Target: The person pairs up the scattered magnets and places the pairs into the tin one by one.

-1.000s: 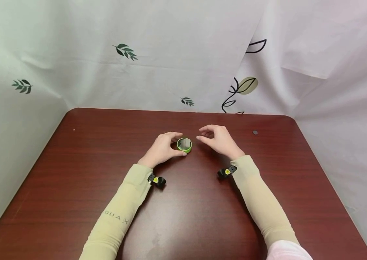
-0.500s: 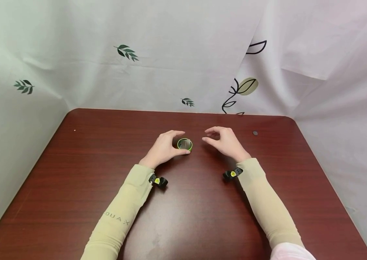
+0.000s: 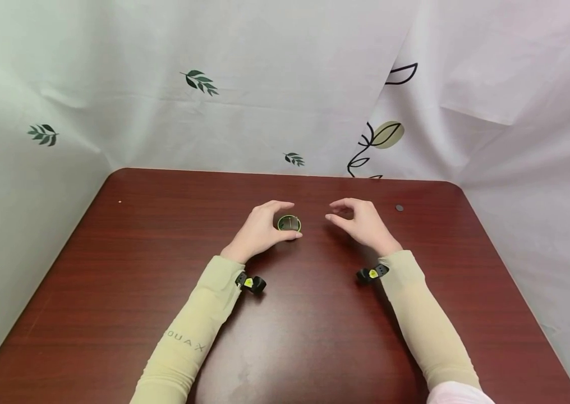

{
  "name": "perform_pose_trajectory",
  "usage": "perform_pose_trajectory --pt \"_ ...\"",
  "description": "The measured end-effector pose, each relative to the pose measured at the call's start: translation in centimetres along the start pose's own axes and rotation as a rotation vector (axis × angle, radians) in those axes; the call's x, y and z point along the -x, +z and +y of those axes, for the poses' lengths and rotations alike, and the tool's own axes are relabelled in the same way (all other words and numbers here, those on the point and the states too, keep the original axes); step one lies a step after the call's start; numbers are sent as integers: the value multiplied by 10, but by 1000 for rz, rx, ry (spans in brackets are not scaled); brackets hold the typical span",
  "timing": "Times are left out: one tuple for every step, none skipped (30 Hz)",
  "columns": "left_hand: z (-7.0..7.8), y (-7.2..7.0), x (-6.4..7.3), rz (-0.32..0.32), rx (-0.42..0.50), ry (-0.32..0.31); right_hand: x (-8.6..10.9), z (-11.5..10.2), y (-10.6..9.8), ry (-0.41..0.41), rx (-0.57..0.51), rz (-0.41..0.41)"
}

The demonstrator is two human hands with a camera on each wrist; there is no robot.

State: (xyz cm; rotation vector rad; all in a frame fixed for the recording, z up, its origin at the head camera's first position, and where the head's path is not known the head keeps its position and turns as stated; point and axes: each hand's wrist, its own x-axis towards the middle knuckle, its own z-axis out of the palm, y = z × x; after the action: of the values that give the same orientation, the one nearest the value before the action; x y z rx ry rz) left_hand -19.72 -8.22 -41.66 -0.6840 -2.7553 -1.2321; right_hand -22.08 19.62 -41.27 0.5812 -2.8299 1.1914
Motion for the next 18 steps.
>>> perform_pose_trajectory --pt "1 1 0 3 0 4 1 1 -1 -1 2 3" --pt "2 1 -1 4 -2 9 3 2 -3 0 1 6" --pt "4 2 -1 5 -4 12 4 3 -4 0 3 10" --pt "5 3 -1 5 -2 18 6 4 -6 0 6 16" --pt "7 4 -1 4 -1 23 7 6 -7 0 8 21" --pt "9 5 -2 2 3 28 9 7 -9 3 9 26" --pt "10 5 -2 0 5 31 11 7 -10 6 9 29" --pt "12 6 -3 -2 8 35 12 9 -12 10 13 34" --pt "14 7 -3 -3 11 41 13 10 -13 13 17 38" --pt "16 8 -4 -4 12 47 15 11 -14 17 15 42" --pt "17 9 -4 -5 14 54 16 12 -15 20 12 45" --pt "19 10 -5 -4 17 61 17 12 -17 22 9 49" --pt "21 11 -6 -4 17 66 17 13 -18 23 9 53" --pt "23 13 -7 -5 20 72 18 14 -19 23 12 58" --pt "24 14 -7 -7 18 77 19 14 -20 24 15 62" --pt "26 16 -8 -10 18 81 20 15 -21 25 21 67" --pt "28 17 -9 -13 17 86 21 16 -22 25 31 72" --pt "30 19 -9 -16 15 87 23 16 -23 27 42 76"
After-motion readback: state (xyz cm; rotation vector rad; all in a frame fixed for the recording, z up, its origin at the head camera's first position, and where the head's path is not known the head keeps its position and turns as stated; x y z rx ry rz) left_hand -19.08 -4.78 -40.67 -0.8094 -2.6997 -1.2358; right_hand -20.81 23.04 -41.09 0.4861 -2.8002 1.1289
